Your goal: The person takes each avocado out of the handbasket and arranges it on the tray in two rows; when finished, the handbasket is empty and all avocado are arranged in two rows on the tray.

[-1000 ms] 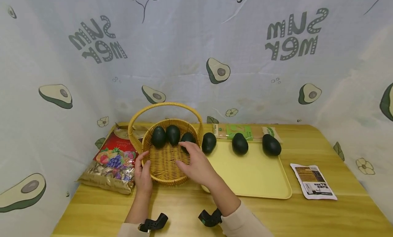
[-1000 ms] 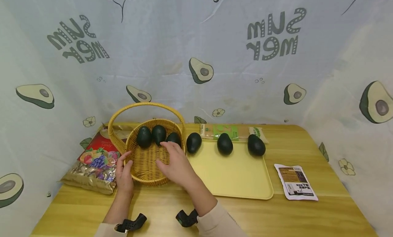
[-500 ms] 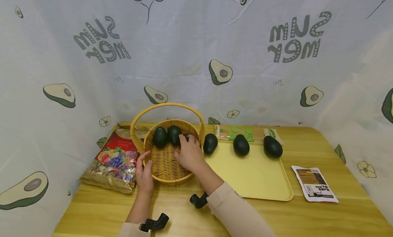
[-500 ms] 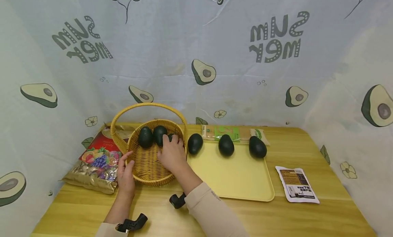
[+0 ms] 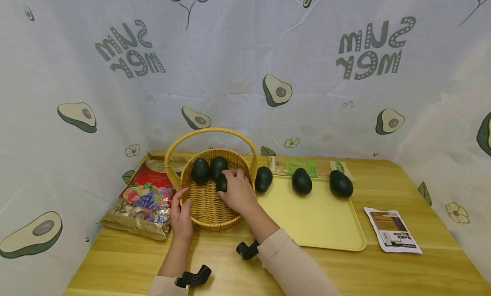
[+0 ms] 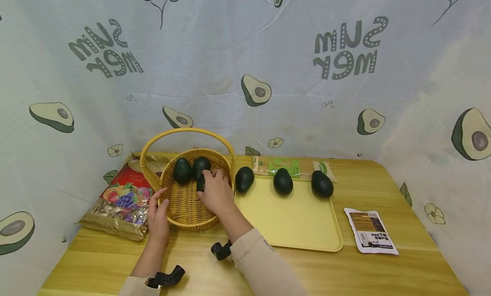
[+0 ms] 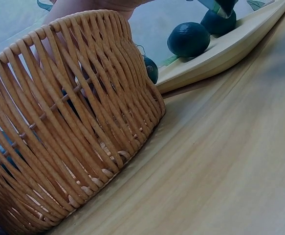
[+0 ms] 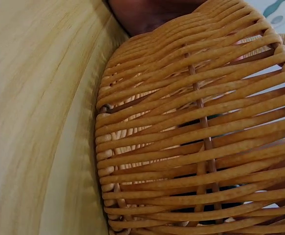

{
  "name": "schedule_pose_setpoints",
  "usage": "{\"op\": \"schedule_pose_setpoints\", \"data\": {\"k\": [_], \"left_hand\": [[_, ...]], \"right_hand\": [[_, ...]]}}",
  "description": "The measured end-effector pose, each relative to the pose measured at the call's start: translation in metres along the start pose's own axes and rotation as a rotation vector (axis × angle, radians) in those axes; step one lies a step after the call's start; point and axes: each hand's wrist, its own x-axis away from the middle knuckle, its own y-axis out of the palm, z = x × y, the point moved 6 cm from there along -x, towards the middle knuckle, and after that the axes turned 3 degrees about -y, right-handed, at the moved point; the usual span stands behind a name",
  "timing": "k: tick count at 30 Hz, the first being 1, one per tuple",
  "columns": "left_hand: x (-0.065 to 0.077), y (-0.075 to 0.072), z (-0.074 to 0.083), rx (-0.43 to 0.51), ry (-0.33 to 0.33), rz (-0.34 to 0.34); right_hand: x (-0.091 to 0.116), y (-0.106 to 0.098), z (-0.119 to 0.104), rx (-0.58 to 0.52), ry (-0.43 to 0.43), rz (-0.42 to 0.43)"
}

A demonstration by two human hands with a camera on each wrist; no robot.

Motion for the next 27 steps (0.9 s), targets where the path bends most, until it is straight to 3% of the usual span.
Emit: {"op": "schedule_pose_setpoints", "data": {"k": [16, 27], "left_hand": [[0.0012, 0.0011, 0.0001, 0.003, -0.005, -0.014], [0.0004, 0.0012, -0.0011, 0.021, 0.016, -0.008]], "right_hand": [[0.003, 0.0064, -0.0021, -0.02, -0.065, -0.056], [0.0033, 0.0078, -0.0035, -0.006, -0.062, -0.118]]}}
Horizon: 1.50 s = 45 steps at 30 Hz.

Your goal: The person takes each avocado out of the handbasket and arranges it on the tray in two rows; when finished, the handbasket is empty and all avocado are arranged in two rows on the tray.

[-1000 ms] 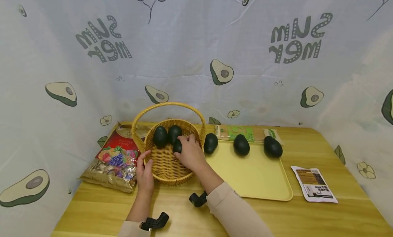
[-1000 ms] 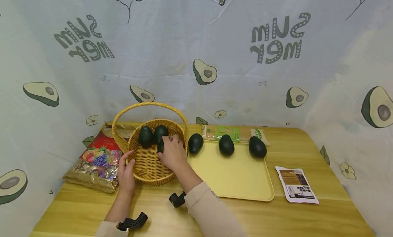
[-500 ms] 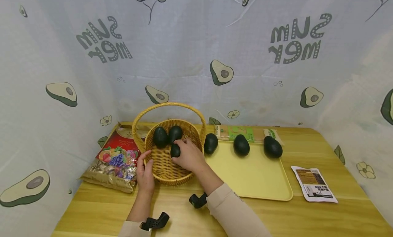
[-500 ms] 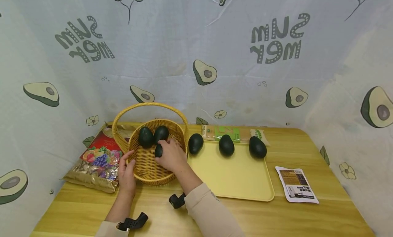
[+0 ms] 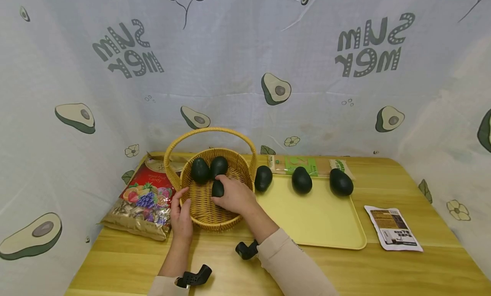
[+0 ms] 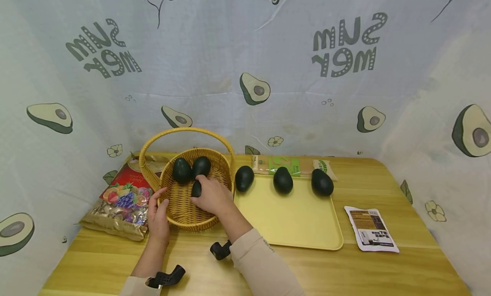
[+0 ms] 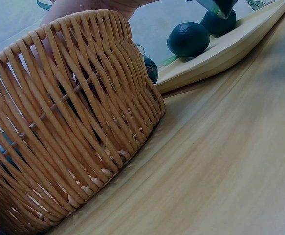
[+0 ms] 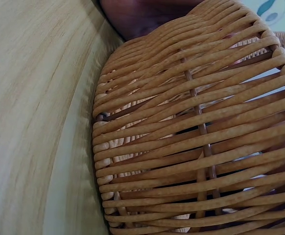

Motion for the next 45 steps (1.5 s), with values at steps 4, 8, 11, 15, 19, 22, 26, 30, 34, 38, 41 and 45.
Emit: {"op": "schedule_pose_setpoints", "data": {"k": [4, 8, 11, 15, 19, 22, 26, 30, 34, 38, 41, 45], "left_hand": [[0.0, 0.001, 0.0, -0.002, -0.008, -0.003], [0.001, 0.001, 0.0, -0.02, -0.017, -0.007], [0.001, 0.001, 0.001, -0.037, -0.02, -0.01], [0.0, 0.0, 0.002, -0.041, -0.019, -0.006], [0.001, 0.002, 0.003, -0.037, -0.016, -0.008], [0.0, 0.002, 0.003, -0.036, -0.011, -0.003], [0.0, 0.001, 0.002, -0.032, -0.016, 0.005], [0.001, 0.0, 0.003, -0.027, -0.027, 0.009], [-0.001, -0.001, 0.002, -0.025, -0.036, 0.011], [-0.001, -0.001, 0.001, -0.024, -0.045, 0.012], [-0.001, -0.001, 0.001, -0.02, -0.04, 0.012], [-0.001, 0.0, 0.002, -0.009, -0.02, 0.017]], "right_hand": [[0.002, -0.001, -0.002, -0.012, -0.036, 0.007], [0.005, -0.005, -0.004, -0.066, -0.087, 0.054], [0.007, -0.01, -0.005, -0.117, -0.133, 0.115], [0.012, -0.016, -0.004, -0.201, -0.169, 0.203], [0.023, -0.026, -0.001, -0.329, -0.18, 0.282], [0.033, -0.035, 0.001, -0.397, -0.177, 0.312], [0.049, -0.046, 0.005, -0.431, -0.157, 0.325], [0.065, -0.058, 0.01, -0.449, -0.139, 0.327], [0.08, -0.069, 0.02, -0.457, -0.106, 0.319], [0.091, -0.076, 0.032, -0.446, -0.068, 0.316], [0.096, -0.079, 0.042, -0.43, -0.054, 0.301], [0.098, -0.079, 0.059, -0.435, -0.012, 0.262]]}}
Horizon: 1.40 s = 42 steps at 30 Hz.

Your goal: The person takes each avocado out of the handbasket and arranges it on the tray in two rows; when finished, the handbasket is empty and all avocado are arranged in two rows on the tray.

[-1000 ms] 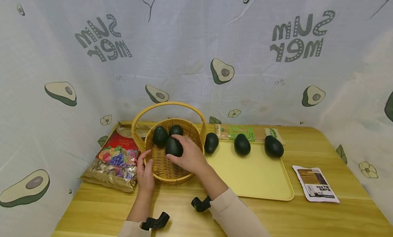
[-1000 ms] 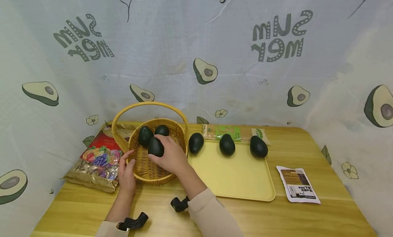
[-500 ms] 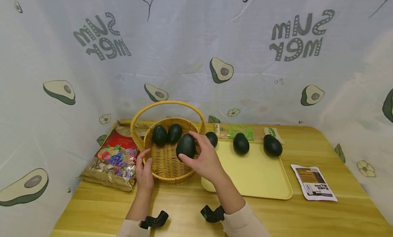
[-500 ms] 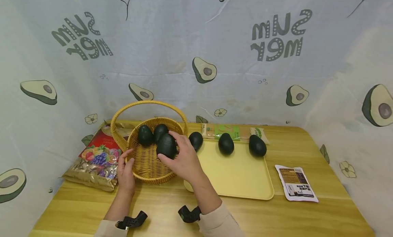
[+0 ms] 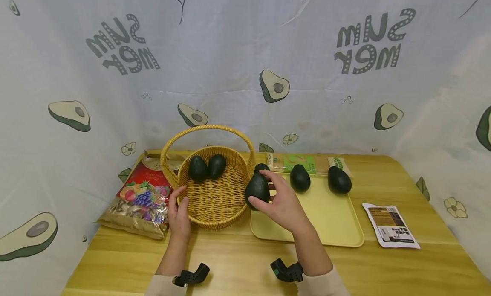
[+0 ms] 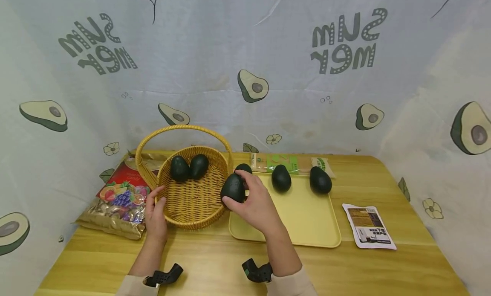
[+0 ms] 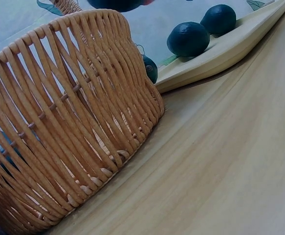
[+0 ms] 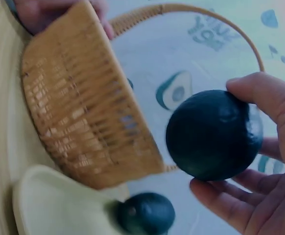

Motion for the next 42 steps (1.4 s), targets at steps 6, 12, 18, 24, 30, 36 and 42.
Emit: {"op": "schedule_pose_setpoints", "data": {"k": [6, 12, 18, 24, 30, 36, 42], "left_hand": [[-0.001, -0.001, 0.002, -0.001, 0.001, 0.003], [-0.002, -0.001, 0.003, -0.004, -0.006, -0.004], [-0.003, -0.002, 0.004, -0.009, -0.022, 0.001], [-0.002, -0.002, 0.005, -0.008, -0.036, -0.009], [0.0, -0.002, 0.004, -0.014, -0.042, -0.017], [0.001, 0.0, 0.004, -0.002, -0.034, -0.013], [0.002, 0.0, 0.003, 0.009, -0.026, -0.018]], "right_hand": [[-0.001, -0.007, 0.024, 0.014, 0.099, -0.055], [-0.006, 0.001, 0.042, 0.049, 0.16, -0.138], [-0.008, 0.014, 0.048, 0.068, 0.17, -0.203], [-0.007, 0.024, 0.051, 0.113, 0.192, -0.252], [-0.002, 0.025, 0.052, 0.164, 0.216, -0.309], [0.003, 0.026, 0.053, 0.19, 0.243, -0.381], [0.006, 0.027, 0.051, 0.185, 0.249, -0.436]]}}
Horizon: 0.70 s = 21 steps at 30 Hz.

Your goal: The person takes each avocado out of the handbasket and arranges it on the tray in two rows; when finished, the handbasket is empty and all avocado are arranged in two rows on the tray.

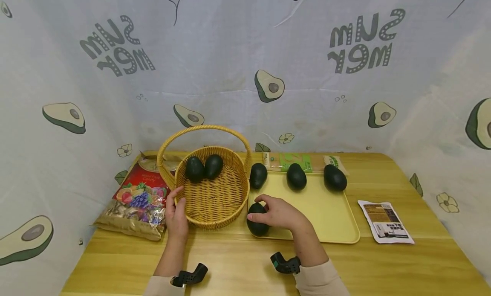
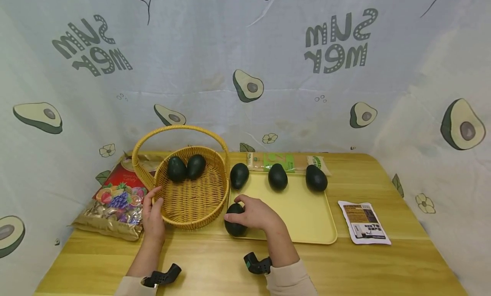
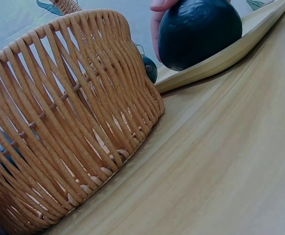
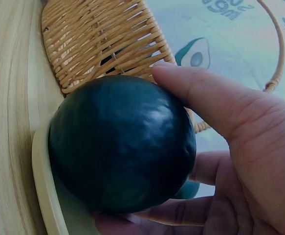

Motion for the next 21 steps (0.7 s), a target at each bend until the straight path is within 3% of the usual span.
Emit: {"op": "schedule_pose_setpoints", "data": {"k": [21], "left_hand": [[0.0013, -0.0004, -0.0027, 0.017, -0.015, -0.018]], "right_hand": [[0.0068, -0.0077, 0.0038, 0.055, 0.0, 0.02]]}}
